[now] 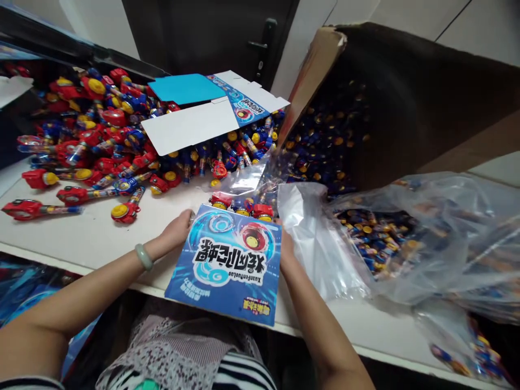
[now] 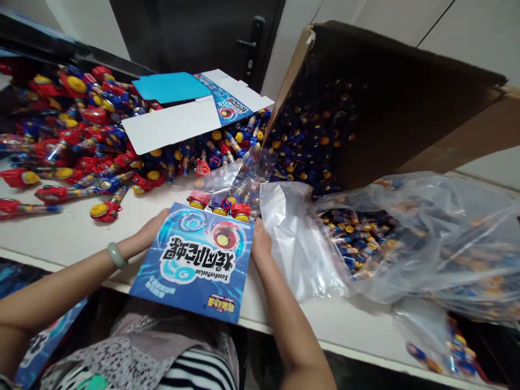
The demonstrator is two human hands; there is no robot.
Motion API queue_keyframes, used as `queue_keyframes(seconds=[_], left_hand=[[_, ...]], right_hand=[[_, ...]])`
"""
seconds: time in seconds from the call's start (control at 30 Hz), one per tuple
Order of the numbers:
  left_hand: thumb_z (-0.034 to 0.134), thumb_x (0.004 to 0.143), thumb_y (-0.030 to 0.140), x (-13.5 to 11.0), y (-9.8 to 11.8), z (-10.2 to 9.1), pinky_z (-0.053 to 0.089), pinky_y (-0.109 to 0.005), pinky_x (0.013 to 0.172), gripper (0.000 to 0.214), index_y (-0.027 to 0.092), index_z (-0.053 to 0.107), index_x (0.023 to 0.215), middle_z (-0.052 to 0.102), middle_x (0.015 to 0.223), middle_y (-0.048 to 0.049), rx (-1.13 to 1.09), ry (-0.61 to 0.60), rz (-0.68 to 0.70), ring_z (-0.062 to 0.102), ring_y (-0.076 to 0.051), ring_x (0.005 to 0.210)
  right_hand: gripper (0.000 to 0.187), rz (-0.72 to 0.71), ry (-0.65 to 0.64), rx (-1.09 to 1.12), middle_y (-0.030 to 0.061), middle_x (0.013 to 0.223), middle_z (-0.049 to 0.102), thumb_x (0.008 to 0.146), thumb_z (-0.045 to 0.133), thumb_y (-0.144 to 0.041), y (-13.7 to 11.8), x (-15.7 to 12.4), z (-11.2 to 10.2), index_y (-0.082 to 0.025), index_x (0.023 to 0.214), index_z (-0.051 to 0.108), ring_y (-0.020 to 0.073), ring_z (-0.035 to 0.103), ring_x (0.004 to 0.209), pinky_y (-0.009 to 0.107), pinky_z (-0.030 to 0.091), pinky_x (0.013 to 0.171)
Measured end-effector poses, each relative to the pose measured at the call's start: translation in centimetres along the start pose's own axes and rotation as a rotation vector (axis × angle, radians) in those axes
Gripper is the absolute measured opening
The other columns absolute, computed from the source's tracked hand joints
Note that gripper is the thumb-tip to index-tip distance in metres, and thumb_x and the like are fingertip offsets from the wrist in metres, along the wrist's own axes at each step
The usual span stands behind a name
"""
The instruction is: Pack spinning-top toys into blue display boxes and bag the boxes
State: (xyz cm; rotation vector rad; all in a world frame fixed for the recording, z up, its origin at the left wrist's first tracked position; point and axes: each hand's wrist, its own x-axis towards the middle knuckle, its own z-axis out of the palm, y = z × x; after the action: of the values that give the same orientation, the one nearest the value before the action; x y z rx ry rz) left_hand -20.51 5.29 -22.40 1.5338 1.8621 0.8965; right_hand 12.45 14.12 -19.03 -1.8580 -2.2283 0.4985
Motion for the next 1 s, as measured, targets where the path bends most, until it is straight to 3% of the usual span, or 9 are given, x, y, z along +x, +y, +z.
queue_keyframes(seconds=[0.1,0.27,0.43,0.5,0.6,0.7,0.83,0.93,1.0], left_hand=[[0.059,0.082,0.036,2.4,0.9,-0.8,0.052,-0.041,0.088,0.037,0.014,0.061,0.112,0.067,0.108,-0.015,0.232,0.18,0.192,0.062,-0.029,0.099],[0.058,0.083,0.024,7.0,2.7,-1.9,0.05,-0.034,0.076,0.017,0.014,0.07,0.089,0.072,0.089,-0.0128,0.329,0.06,0.145,0.065,-0.026,0.085],[0.053,0.091,0.033,7.6,3.5,-1.8,0.048,-0.029,0.074,0.026,0.014,0.071,0.086,0.073,0.087,-0.0092,0.132,0.15,0.225,0.065,-0.02,0.079],[0.052,0.091,0.032,7.6,3.8,-1.7,0.049,-0.029,0.075,0.027,0.014,0.072,0.094,0.074,0.09,-0.0091,0.114,0.133,0.257,0.066,-0.02,0.081],[0.051,0.091,0.027,8.5,4.3,-1.8,0.05,-0.031,0.076,0.029,0.014,0.073,0.104,0.075,0.096,-0.0121,0.216,0.062,0.182,0.068,-0.024,0.084],[0.052,0.091,0.029,9.9,4.8,-2.1,0.051,-0.034,0.081,0.029,0.013,0.075,0.1,0.076,0.1,-0.0147,0.281,0.06,0.141,0.069,-0.027,0.088],[0.052,0.091,0.03,10.8,5.1,-2.3,0.052,-0.036,0.09,0.032,0.013,0.074,0.107,0.074,0.108,-0.0142,0.181,0.116,0.218,0.068,-0.027,0.097],[0.051,0.09,0.028,11.1,5.1,-2.7,0.052,-0.037,0.093,0.032,0.015,0.074,0.109,0.075,0.109,-0.0115,0.177,-0.035,0.314,0.068,-0.026,0.1],[0.05,0.09,0.027,11.4,5.0,-3.1,0.051,-0.038,0.097,0.032,0.017,0.074,0.107,0.074,0.11,-0.0105,0.226,-0.15,0.426,0.067,-0.026,0.105]], right_hand=[[0.035,-0.075,0.048,0.046,0.0122,0.121,0.068,0.088,0.058,-0.03,-0.6,1.8,-0.8,-0.022,0.121,0.066,0.0277,0.06,0.111,0.033,0.045,0.086],[0.02,-0.087,0.094,0.172,0.0055,0.089,0.072,0.087,0.056,-0.035,-0.4,4.7,-1.2,-0.022,0.087,0.072,0.0225,0.063,0.086,0.03,0.045,0.072],[0.047,-0.025,0.315,0.357,0.0107,0.099,0.072,0.1,0.023,-0.038,0.3,3.9,-0.3,-0.017,0.106,0.065,0.0216,0.066,0.09,0.034,0.051,0.081],[0.043,-0.038,0.338,0.408,0.0117,0.104,0.072,0.098,0.029,-0.038,0.4,3.4,-0.4,-0.017,0.11,0.064,0.0219,0.067,0.093,0.035,0.053,0.083],[0.034,-0.114,0.162,0.476,0.0087,0.116,0.073,0.083,0.06,-0.035,0.5,3.7,-0.9,-0.022,0.113,0.068,0.025,0.067,0.104,0.04,0.054,0.092],[0.032,-0.116,-0.08,0.55,0.0061,0.114,0.076,0.081,0.064,-0.033,0.7,4.4,-1.7,-0.025,0.111,0.073,0.0272,0.068,0.107,0.045,0.053,0.097],[0.038,-0.09,-0.148,0.622,0.007,0.123,0.074,0.089,0.054,-0.038,1.3,4.4,-2.6,-0.024,0.12,0.071,0.0245,0.069,0.111,0.042,0.054,0.097],[0.05,-0.137,-0.236,0.633,0.0066,0.123,0.073,0.078,0.067,-0.032,1.3,3.5,-2.7,-0.024,0.128,0.066,0.0234,0.069,0.107,0.038,0.055,0.093],[0.042,-0.137,-0.152,0.52,0.0054,0.109,0.077,0.075,0.068,-0.029,0.8,3.2,-2.4,-0.023,0.116,0.071,0.0236,0.069,0.097,0.036,0.054,0.087]])
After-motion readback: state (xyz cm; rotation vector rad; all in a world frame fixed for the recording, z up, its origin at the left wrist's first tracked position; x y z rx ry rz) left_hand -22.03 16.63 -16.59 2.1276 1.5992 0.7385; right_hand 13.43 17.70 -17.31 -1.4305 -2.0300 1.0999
